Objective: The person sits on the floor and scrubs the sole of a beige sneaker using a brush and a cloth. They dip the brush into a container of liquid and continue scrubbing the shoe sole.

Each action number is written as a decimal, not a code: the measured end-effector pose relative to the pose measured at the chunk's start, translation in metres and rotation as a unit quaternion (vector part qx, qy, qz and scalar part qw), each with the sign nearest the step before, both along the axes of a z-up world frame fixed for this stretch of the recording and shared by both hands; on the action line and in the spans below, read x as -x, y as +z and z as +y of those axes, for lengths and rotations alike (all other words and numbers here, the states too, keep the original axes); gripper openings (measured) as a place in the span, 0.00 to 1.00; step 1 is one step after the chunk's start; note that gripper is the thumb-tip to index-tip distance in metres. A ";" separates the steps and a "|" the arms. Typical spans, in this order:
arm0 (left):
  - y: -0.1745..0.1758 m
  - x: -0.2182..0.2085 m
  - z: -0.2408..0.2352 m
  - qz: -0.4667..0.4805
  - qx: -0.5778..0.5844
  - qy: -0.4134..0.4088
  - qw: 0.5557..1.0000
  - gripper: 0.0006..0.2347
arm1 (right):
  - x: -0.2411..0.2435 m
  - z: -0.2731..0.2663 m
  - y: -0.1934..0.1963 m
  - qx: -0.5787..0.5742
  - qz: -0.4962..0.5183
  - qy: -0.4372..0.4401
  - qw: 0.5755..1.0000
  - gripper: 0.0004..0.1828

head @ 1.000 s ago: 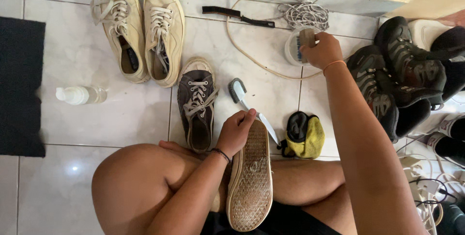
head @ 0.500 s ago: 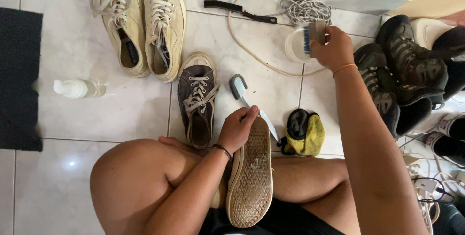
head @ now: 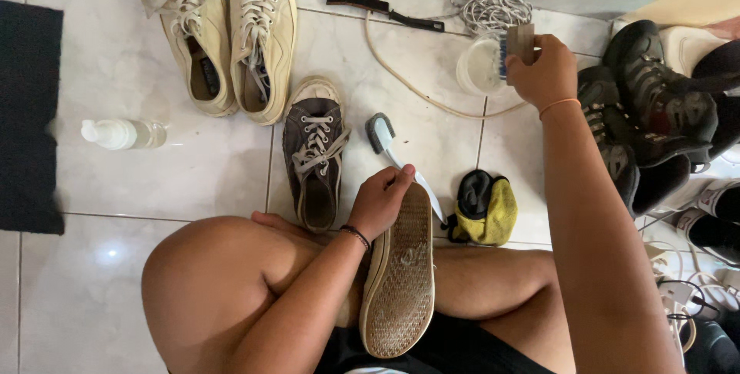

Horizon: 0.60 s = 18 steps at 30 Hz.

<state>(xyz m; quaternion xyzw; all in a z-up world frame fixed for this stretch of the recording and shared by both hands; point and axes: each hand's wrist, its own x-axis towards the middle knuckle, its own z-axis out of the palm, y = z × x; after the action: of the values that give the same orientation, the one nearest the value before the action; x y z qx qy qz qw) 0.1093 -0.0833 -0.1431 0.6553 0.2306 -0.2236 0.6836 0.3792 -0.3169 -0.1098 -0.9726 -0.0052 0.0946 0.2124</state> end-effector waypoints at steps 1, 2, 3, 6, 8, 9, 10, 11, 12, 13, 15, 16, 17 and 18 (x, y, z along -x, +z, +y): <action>0.002 0.002 0.000 0.000 0.001 -0.001 1.000 0.24 | 0.001 0.001 -0.001 0.001 0.000 -0.001 1.000 0.29; 0.004 0.002 0.001 0.002 -0.001 -0.004 1.000 0.24 | 0.000 0.002 -0.002 0.018 0.010 0.002 1.000 0.29; 0.006 0.002 0.001 0.004 -0.004 -0.006 1.000 0.24 | -0.001 0.004 -0.002 0.035 0.021 0.005 0.999 0.28; 0.007 0.000 0.002 -0.003 -0.005 -0.010 1.000 0.25 | 0.001 0.012 -0.006 -0.029 0.045 -0.053 0.997 0.26; 0.001 -0.001 0.001 -0.006 -0.002 -0.006 1.000 0.25 | -0.002 0.013 -0.006 -0.007 0.039 -0.047 0.998 0.27; -0.001 0.000 0.000 -0.008 0.003 -0.003 1.000 0.24 | -0.002 0.013 -0.006 0.016 0.034 -0.040 0.998 0.28; -0.002 0.000 -0.001 -0.010 0.002 -0.003 1.000 0.24 | 0.000 0.012 -0.006 0.015 0.032 -0.041 0.999 0.28; -0.004 0.001 -0.001 -0.005 -0.006 -0.005 1.000 0.24 | 0.001 0.012 -0.007 0.027 0.026 -0.022 0.999 0.28; -0.004 0.004 -0.002 0.002 -0.013 -0.006 1.000 0.23 | 0.004 0.011 -0.007 0.040 0.022 -0.003 0.999 0.27; -0.003 0.004 -0.001 0.003 -0.013 -0.006 1.000 0.23 | 0.013 0.018 0.002 0.040 0.023 -0.003 0.999 0.27; -0.003 0.001 0.000 -0.004 -0.013 -0.012 1.000 0.25 | 0.028 0.032 0.019 -0.144 0.096 -0.083 0.981 0.26; 0.001 0.001 0.001 -0.003 -0.013 -0.012 1.000 0.25 | 0.023 0.029 0.014 -0.144 0.096 -0.083 0.981 0.26; 0.004 0.000 0.002 -0.005 -0.016 -0.011 1.000 0.25 | 0.017 0.026 0.008 -0.085 0.055 -0.058 0.993 0.27; 0.007 -0.002 0.002 -0.008 -0.017 -0.012 1.000 0.25 | 0.012 0.020 0.003 -0.024 0.012 -0.034 0.999 0.28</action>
<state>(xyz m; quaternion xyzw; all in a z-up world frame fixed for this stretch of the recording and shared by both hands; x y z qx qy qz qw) 0.1111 -0.0816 -0.1364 0.6712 0.2212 -0.2226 0.6715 0.3673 -0.2966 -0.1063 -0.9657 0.0282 0.0989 0.2386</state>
